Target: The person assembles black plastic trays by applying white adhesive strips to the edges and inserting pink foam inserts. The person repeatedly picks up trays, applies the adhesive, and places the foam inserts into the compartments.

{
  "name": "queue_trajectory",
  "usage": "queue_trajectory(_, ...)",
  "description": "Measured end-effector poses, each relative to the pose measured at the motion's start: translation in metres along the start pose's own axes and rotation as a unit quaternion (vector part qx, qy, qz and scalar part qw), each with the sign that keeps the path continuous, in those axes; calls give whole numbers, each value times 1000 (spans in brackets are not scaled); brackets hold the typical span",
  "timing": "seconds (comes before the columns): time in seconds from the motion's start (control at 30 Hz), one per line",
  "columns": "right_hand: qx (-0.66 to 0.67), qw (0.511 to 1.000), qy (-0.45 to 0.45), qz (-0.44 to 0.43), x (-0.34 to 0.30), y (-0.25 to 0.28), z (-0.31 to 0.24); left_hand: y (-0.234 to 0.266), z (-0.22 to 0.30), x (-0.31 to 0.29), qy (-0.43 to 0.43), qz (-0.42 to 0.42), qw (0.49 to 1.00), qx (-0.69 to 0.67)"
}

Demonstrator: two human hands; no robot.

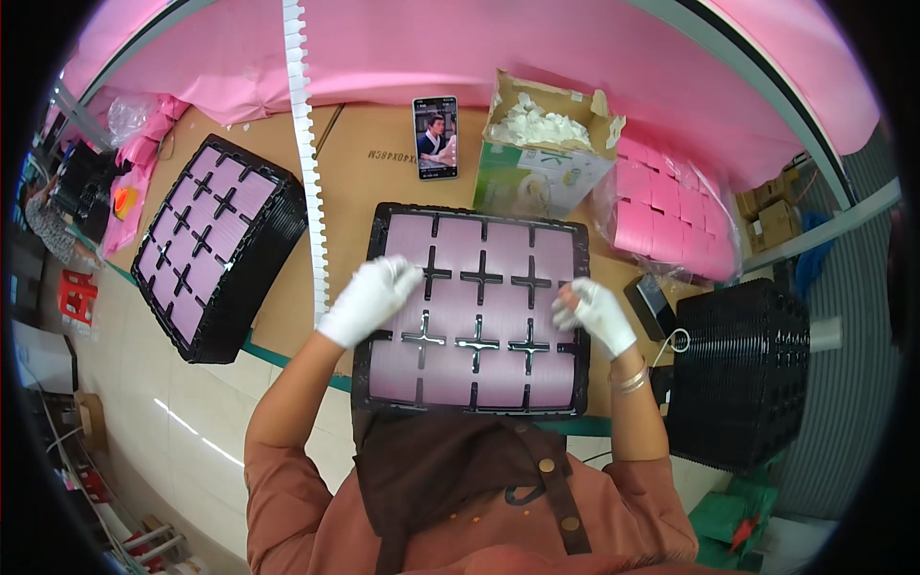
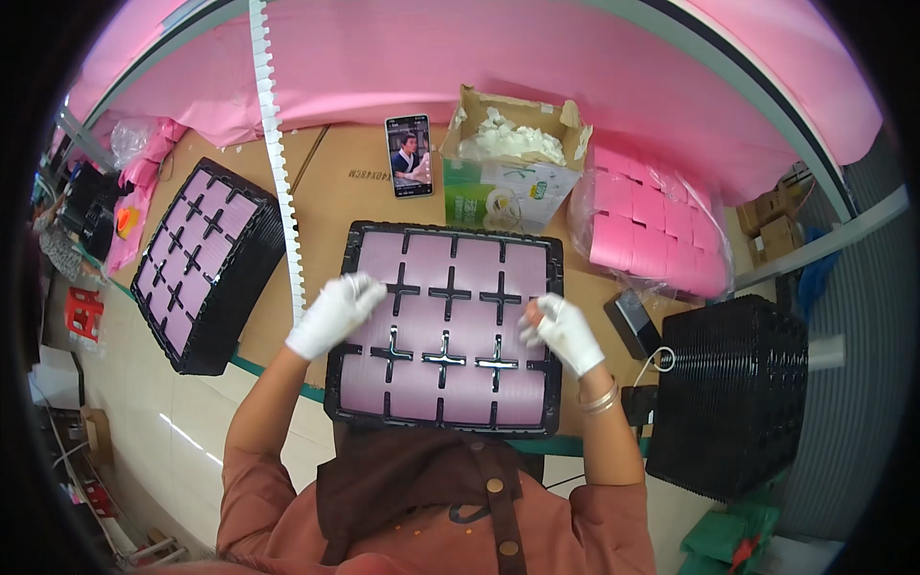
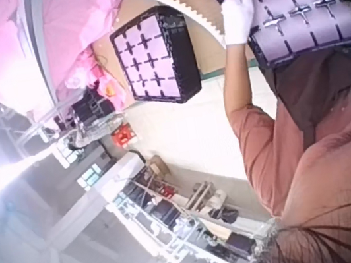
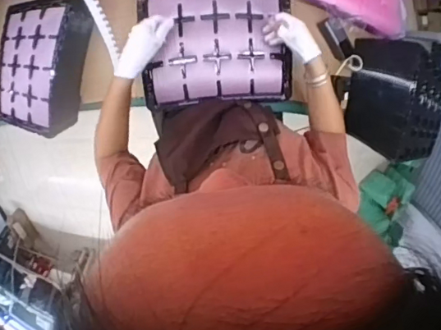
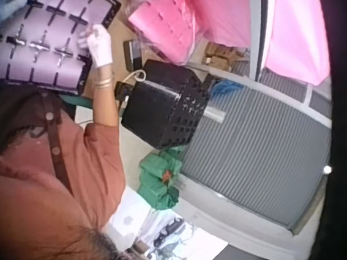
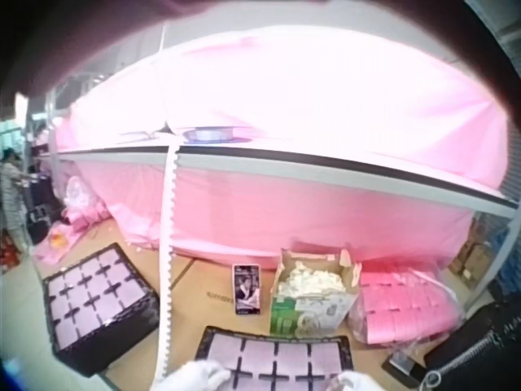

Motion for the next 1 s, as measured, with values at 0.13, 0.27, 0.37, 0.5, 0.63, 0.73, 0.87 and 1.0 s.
queue_trajectory(0.13, 47, 987, -120, -93, -32, -25, 50, -46, 13, -53, -87, -112, 981, 134)
queue_trajectory(0.27, -44, 981, -153, -106, -53, -26, 75, -59, 20, -101, -159, -47, 938, 303)
queue_trajectory(0.37, -153, 955, -222, -126, -72, -29, 80, -53, 22, -116, -184, -88, 933, 295)
queue_trajectory(0.5, -251, 931, -193, -183, -69, -50, 63, -46, 35, -120, -219, -150, 934, 238)
queue_trajectory(0.63, -79, 975, -82, -190, -47, -100, 61, -62, 99, -102, -274, -38, 958, 73)
queue_trajectory(0.73, -299, 920, -111, -228, -56, -108, 75, -99, 93, -116, -264, -203, 919, 213)
queue_trajectory(0.87, -317, 937, 137, 61, -78, -24, 18, -17, 40, -120, -115, 91, 987, 69)
queue_trajectory(1.0, -384, 856, 219, 269, -87, 65, 35, -29, -78, -133, 141, 167, 976, 17)
Point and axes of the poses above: each hand's wrist, its own x-axis towards the middle knuckle, its own y-axis out of the back of the hand, z = x × y, the point moved 9 cm from there along x, towards the middle knuckle, and after that the axes turned 15 degrees about x, right-handed, at the moved point
